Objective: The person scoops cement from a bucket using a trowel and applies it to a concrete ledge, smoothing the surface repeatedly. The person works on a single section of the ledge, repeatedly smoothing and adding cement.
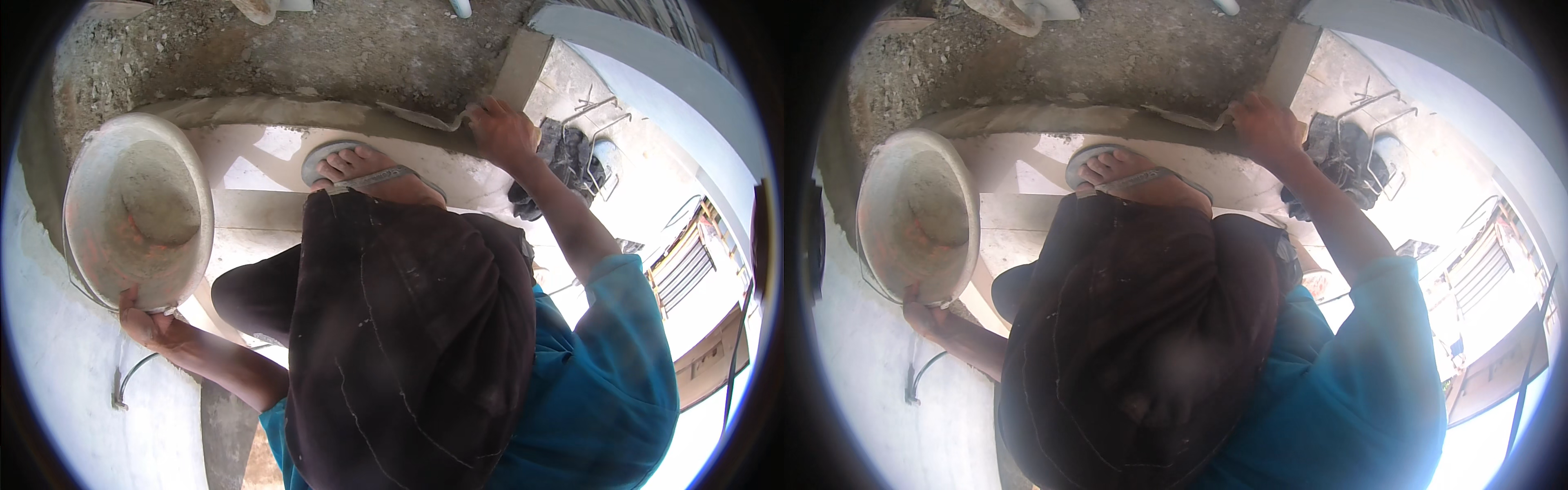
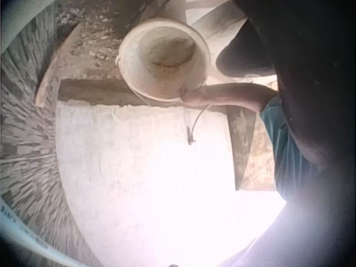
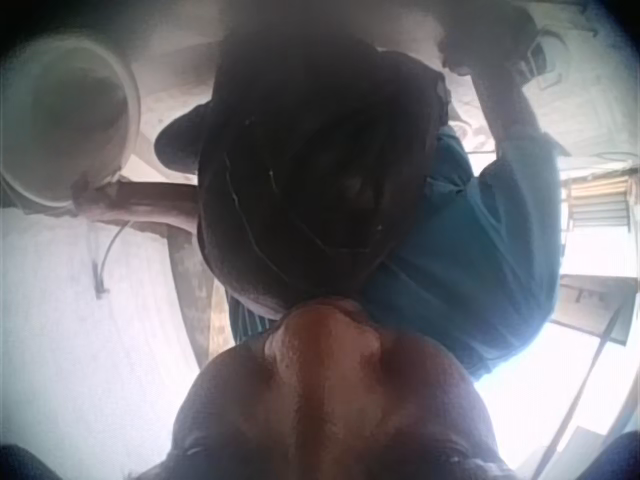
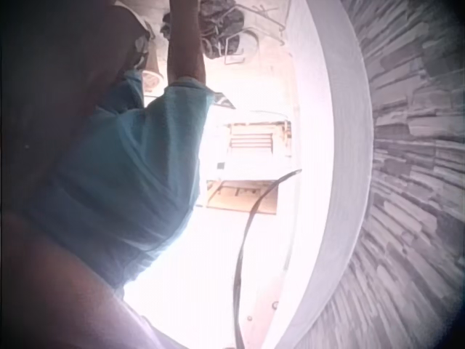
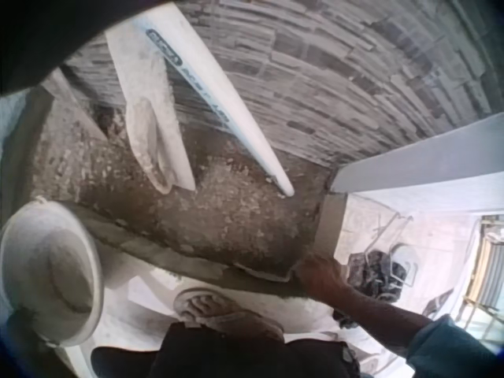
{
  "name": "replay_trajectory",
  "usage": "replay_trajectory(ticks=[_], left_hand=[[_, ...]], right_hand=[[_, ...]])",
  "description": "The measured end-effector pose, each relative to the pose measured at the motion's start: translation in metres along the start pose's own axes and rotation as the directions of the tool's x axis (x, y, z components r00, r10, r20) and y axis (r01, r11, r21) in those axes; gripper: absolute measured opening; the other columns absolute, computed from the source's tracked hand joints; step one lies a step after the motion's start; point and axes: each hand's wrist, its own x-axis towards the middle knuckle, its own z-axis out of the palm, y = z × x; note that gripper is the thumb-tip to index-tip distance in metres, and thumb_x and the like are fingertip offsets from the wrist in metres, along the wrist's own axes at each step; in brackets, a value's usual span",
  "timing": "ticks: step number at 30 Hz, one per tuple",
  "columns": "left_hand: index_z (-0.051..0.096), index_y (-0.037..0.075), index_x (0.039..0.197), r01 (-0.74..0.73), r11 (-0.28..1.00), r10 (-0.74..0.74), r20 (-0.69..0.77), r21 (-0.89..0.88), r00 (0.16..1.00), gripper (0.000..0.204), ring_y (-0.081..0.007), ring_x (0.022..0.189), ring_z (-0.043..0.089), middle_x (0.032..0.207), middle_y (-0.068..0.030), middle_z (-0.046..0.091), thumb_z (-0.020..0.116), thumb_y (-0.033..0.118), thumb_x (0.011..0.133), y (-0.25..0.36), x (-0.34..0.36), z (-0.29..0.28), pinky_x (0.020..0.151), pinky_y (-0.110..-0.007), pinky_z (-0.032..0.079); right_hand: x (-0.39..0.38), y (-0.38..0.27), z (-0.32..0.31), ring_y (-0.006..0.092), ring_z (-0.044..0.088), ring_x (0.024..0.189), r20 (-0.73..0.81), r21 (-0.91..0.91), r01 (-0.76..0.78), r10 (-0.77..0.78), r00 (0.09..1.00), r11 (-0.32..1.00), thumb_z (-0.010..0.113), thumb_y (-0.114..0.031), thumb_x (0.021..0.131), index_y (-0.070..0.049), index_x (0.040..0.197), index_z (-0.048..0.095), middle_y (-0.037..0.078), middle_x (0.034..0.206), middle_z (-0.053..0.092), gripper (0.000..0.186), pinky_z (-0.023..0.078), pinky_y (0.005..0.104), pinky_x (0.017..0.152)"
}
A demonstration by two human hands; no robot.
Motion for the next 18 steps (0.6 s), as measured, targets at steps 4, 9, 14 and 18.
replay_trajectory(ticks=[4, 9, 14, 18], left_hand=[[0.04, -0.02, 0.137, -0.043, 0.998, 0.045, -0.048, 0.036, 0.998, 0.057, -0.0408, 0.117, 0.063, 0.132, -0.0289, 0.055, 0.049, 0.004, 0.086, 0.0, -0.01, 0.013, 0.093, -0.053, 0.06], [0.04, -0.021, 0.138, -0.068, 0.997, 0.069, -0.033, 0.029, 0.997, 0.058, -0.041, 0.118, 0.062, 0.133, -0.0302, 0.054, 0.05, 0.002, 0.085, 0.0, -0.01, 0.014, 0.094, -0.053, 0.059], [0.04, -0.022, 0.137, -0.046, 0.999, 0.046, -0.003, -0.006, 0.999, 0.059, -0.0408, 0.119, 0.061, 0.135, -0.0302, 0.053, 0.052, 0.002, 0.085, 0.001, -0.002, 0.007, 0.098, -0.054, 0.057], [0.04, -0.021, 0.139, -0.059, 0.998, 0.059, -0.04, 0.004, 0.997, 0.059, -0.0407, 0.119, 0.061, 0.134, -0.03, 0.054, 0.052, 0.002, 0.085, 0.002, -0.005, 0.012, 0.099, -0.055, 0.056]], right_hand=[[-0.002, -0.02, 0.001, 0.0242, 0.062, 0.114, -0.06, -0.013, 0.009, -0.01, 0.998, 1.0, 0.066, -0.027, 0.092, -0.018, 0.118, 0.068, 0.005, 0.112, 0.059, 0.028, 0.054, 0.048, 0.088], [0.001, -0.036, 0.001, 0.0232, 0.063, 0.112, -0.11, 0.014, 0.027, -0.025, 0.994, 1.0, 0.066, -0.026, 0.092, -0.018, 0.12, 0.069, 0.004, 0.111, 0.059, 0.029, 0.054, 0.0467, 0.086], [-0.002, -0.044, 0.001, 0.0201, 0.063, 0.113, -0.163, 0.04, 0.059, -0.051, 0.985, 0.997, 0.065, -0.02, 0.089, -0.02, 0.117, 0.068, 0.002, 0.115, 0.06, 0.027, 0.054, 0.0426, 0.081], [-0.004, -0.044, -0.001, 0.0191, 0.064, 0.107, -0.219, 0.017, 0.106, -0.099, 0.971, 0.994, 0.064, -0.018, 0.09, -0.02, 0.115, 0.068, 0.001, 0.11, 0.06, 0.025, 0.053, 0.042, 0.077]])
